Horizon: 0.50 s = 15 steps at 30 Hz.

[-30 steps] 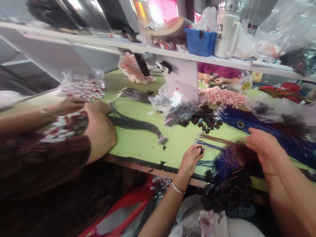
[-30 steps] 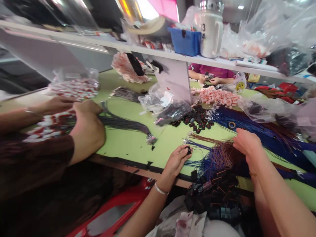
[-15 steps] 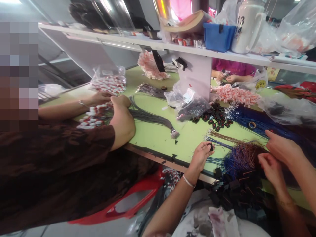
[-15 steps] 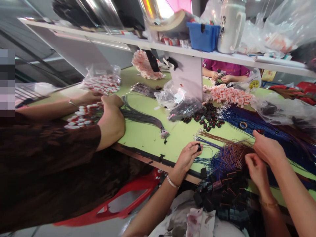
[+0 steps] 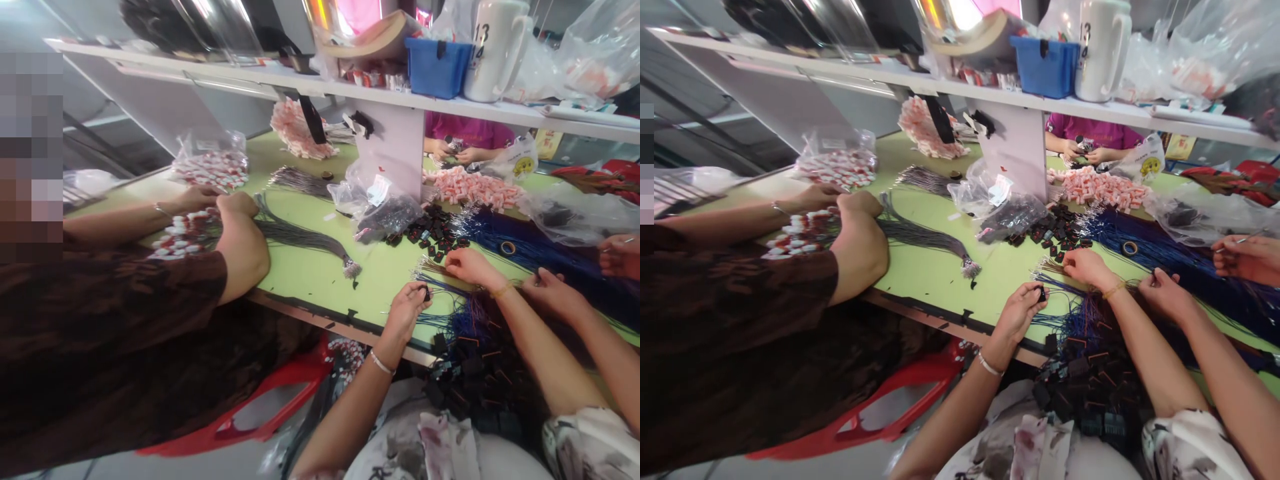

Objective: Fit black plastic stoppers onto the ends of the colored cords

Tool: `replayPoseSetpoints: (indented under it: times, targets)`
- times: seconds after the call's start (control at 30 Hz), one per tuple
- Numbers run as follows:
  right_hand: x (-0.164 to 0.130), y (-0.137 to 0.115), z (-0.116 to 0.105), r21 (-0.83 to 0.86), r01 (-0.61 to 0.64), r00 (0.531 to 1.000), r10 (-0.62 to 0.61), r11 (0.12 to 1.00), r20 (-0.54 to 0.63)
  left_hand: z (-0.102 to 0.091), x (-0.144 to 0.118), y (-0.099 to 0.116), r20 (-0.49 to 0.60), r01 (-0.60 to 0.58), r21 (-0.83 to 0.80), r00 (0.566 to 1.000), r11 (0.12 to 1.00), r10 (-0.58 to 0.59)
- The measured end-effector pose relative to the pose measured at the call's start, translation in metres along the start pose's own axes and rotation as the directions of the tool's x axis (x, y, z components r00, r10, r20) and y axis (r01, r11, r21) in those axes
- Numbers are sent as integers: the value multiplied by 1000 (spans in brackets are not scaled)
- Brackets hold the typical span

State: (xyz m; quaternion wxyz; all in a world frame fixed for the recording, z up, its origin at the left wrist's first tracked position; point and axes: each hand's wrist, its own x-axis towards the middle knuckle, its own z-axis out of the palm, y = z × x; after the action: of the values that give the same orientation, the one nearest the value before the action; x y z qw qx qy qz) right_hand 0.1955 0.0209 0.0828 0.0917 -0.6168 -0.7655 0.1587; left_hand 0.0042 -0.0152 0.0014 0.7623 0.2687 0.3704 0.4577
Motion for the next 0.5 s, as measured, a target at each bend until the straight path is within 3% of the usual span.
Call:
replayPoseSetpoints:
  times: [0.1, 0.2, 0.5]
  targets:
    - [18, 17, 29, -146, -85, 996, 89, 986, 22, 1, 0, 1, 4, 4, 2, 1000, 1000, -4]
    - [17, 26, 43, -168, -96, 995, 101, 981, 19, 1, -1, 1, 2, 7, 5, 1000, 1000, -7]
    - [14, 26, 44, -214, -92, 996, 94, 972, -1, 2, -2, 1, -8, 0, 1, 1000, 1000, 0]
